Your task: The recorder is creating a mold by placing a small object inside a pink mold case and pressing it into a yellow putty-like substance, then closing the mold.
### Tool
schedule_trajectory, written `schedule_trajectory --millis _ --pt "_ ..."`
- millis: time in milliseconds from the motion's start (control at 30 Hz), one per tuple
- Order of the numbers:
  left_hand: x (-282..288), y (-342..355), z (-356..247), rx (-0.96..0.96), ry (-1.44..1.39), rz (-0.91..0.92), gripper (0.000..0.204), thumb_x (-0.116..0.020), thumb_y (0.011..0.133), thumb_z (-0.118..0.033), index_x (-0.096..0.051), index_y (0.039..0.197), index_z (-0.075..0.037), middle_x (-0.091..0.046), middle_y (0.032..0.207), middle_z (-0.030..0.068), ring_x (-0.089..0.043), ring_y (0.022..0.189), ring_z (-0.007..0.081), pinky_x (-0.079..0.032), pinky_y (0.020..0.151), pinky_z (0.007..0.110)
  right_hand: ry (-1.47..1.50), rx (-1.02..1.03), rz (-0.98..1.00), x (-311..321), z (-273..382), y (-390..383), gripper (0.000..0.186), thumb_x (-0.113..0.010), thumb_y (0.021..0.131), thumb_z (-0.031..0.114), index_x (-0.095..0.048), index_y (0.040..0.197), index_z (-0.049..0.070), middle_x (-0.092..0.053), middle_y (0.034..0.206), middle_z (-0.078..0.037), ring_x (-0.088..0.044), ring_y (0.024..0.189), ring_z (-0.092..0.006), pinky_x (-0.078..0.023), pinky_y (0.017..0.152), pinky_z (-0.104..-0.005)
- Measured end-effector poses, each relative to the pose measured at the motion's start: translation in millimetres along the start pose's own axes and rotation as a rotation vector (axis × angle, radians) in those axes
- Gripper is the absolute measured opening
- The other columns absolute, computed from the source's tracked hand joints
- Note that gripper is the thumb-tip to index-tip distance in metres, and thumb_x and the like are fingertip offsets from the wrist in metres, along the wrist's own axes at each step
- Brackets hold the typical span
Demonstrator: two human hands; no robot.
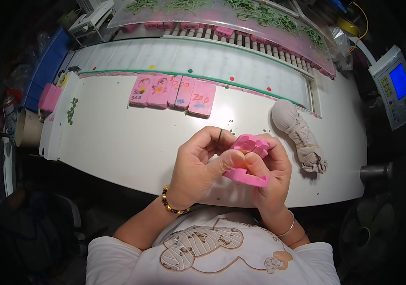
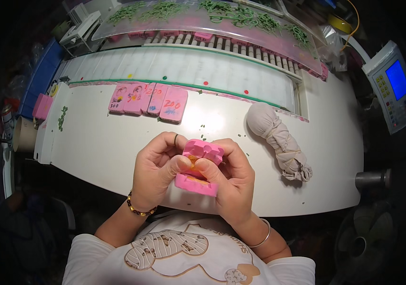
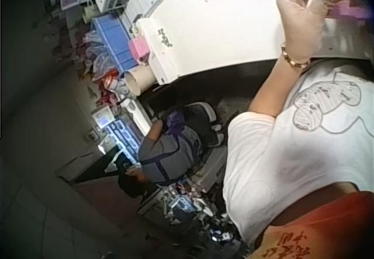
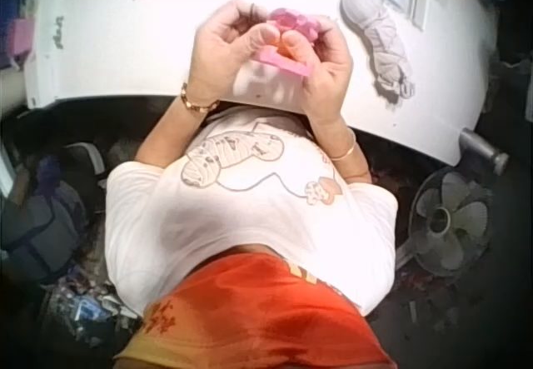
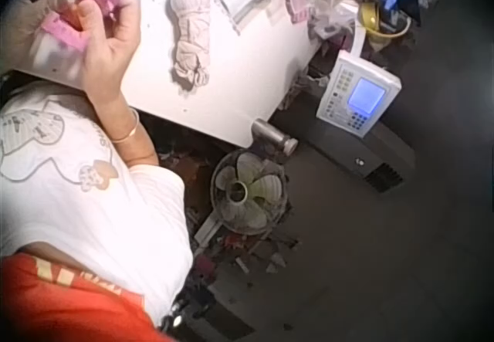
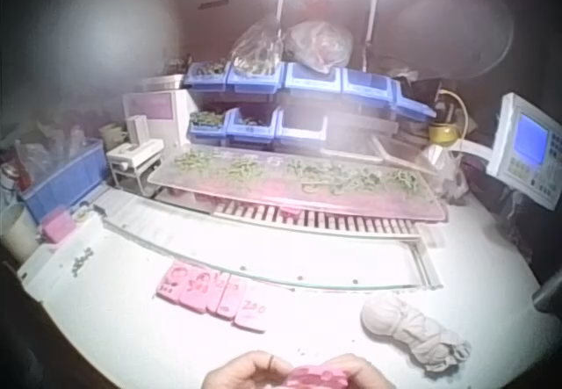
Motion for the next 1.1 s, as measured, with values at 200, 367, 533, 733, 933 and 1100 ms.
schedule_trajectory --millis 200,367,533,733,933,1100 --pt "-8 -1 -1 -0.045 0.064 0.065 0.028 -0.067 0.089 -0.008 -0.053 0.11 0.003 -0.059 0.102 0.0062 -0.057 0.093 0.0108 -0.048 0.087 0.028 0.013 -0.057 -0.062 8 -3 3 0.013 -0.06 0.091 0.001 -0.056 0.103 0.0 -0.059 0.093 -0.002 -0.055 0.085 -0.007 -0.046 0.077 -0.0227" --pt "-5 -4 -4 -0.094 0.129 0.021 0.021 -0.062 0.093 -0.009 -0.052 0.108 0.004 -0.058 0.102 0.0067 -0.057 0.09 0.0095 -0.05 0.083 0.027 0.09 -0.103 -0.031 4 -8 4 0.014 -0.061 0.091 0.0 -0.056 0.104 0.0 -0.06 0.095 -0.003 -0.056 0.085 -0.0072 -0.047 0.077 -0.0229" --pt "4 -8 -10 -0.21 0.108 -0.091 0.02 -0.059 0.094 -0.009 -0.051 0.108 0.004 -0.058 0.101 0.0071 -0.058 0.092 0.009 -0.05 0.079 0.024 -0.042 -0.177 0.061 -2 -11 5 0.018 -0.064 0.088 -0.001 -0.057 0.105 0.0 -0.058 0.097 -0.003 -0.057 0.083 -0.0083 -0.048 0.075 -0.0233" --pt "9 -6 0 -0.032 0.041 -0.075 0.025 -0.058 0.094 -0.003 -0.049 0.116 0.006 -0.058 0.108 0.0101 -0.059 0.098 0.0104 -0.051 0.083 0.024 -0.334 -0.076 0.062 7 -9 5 0.019 -0.065 0.085 -0.002 -0.059 0.103 -0.003 -0.055 0.093 -0.004 -0.058 0.083 -0.0095 -0.047 0.073 -0.023" --pt "-1 -3 -2 0.102 0.1 0.016 0.035 -0.057 0.089 0.005 -0.047 0.122 0.01 -0.061 0.112 0.0139 -0.061 0.105 0.0147 -0.051 0.089 0.026 -0.196 -0.149 -0.015 16 -17 2 0.02 -0.063 0.087 -0.002 -0.059 0.107 -0.003 -0.058 0.095 -0.004 -0.058 0.082 -0.0088 -0.048 0.073 -0.0229" --pt "3 -6 -4 0.051 0.15 -0.049 0.037 -0.057 0.088 0.008 -0.047 0.123 0.012 -0.061 0.114 0.0165 -0.063 0.103 0.0159 -0.052 0.089 0.026 -0.015 -0.328 -0.012 17 -29 1 0.023 -0.061 0.089 -0.001 -0.057 0.111 -0.001 -0.06 0.098 -0.004 -0.057 0.086 -0.0084 -0.049 0.076 -0.0227"
Point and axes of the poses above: each hand's wrist, its own y-axis towards the middle knuckle, its own x-axis out of the back of the hand, z = x × y, the point moved 10 cm from there along y, towards the middle knuckle
